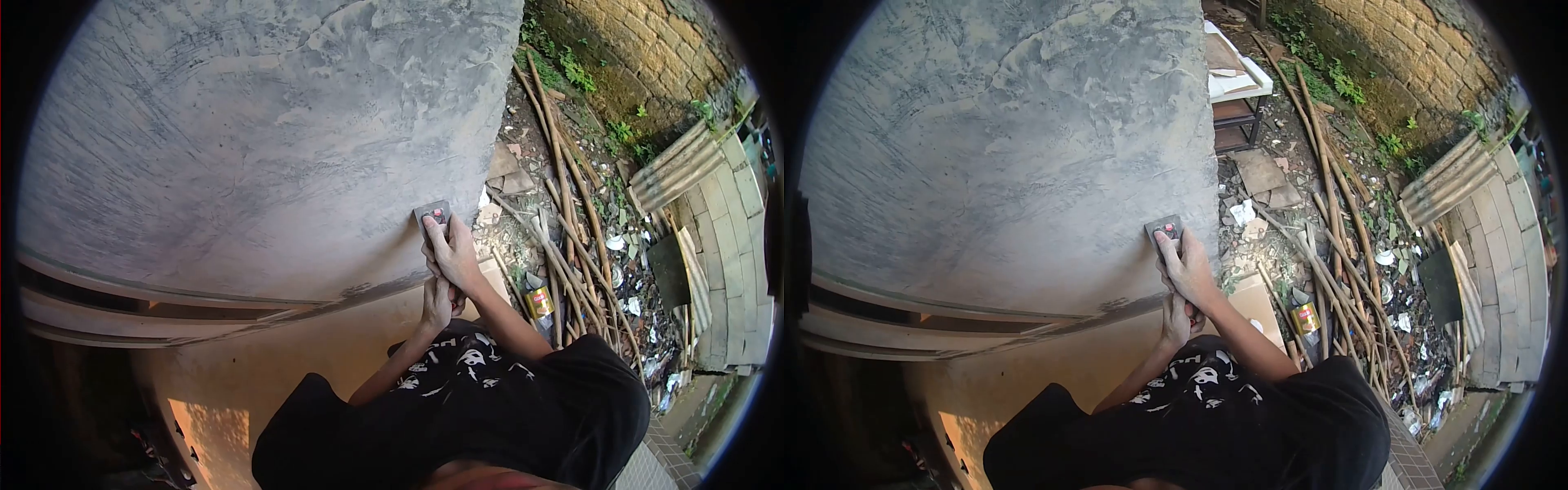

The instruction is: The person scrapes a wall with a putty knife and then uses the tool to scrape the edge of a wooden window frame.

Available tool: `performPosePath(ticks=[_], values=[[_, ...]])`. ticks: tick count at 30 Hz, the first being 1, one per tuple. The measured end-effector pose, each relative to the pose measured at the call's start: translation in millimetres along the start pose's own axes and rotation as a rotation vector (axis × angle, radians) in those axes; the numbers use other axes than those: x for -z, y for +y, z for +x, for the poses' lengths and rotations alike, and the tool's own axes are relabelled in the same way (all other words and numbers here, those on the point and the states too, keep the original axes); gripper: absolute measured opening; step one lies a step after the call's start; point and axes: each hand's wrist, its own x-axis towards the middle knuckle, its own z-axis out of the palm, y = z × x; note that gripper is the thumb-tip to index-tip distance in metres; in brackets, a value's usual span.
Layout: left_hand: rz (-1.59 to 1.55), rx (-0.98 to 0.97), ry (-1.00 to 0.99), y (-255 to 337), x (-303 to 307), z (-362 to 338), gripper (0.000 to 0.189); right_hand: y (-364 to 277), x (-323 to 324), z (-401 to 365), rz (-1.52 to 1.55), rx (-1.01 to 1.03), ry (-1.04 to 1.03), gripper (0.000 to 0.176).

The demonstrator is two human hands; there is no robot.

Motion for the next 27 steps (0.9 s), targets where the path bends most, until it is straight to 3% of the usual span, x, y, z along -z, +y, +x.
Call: performPosePath(ticks=[4, 8, 13, 18, 21, 24, 27], values=[[0.072, -0.046, -0.076, 38, -13, -1, 0.053, -43, -9, -3, 0.050, 0.058, 0.012, 0.023], [0.026, -0.066, 0.007, 1, -9, 3, 0.054, -16, 0, -1, -0.028, 0.003, 0.052, 0.026], [-0.012, -0.070, -0.006, 21, -17, -2, 0.053, -40, -6, -4, -0.029, -0.002, 0.036, 0.027], [-0.079, 0.043, 0.056, 5, -17, -9, 0.049, -16, 1, -3, -0.055, -0.062, 0.056, 0.027], [-0.152, 0.212, 0.135, 15, -24, -13, 0.044, -15, 1, -3, 0.000, -0.077, 0.050, 0.027], [-0.137, 0.091, 0.094, 18, -21, -13, 0.041, -31, -4, -5, -0.007, 0.001, 0.018, 0.028], [-0.137, 0.164, 0.096, 9, -18, -15, 0.040, -7, 2, -4, 0.031, -0.042, 0.034, 0.029]])
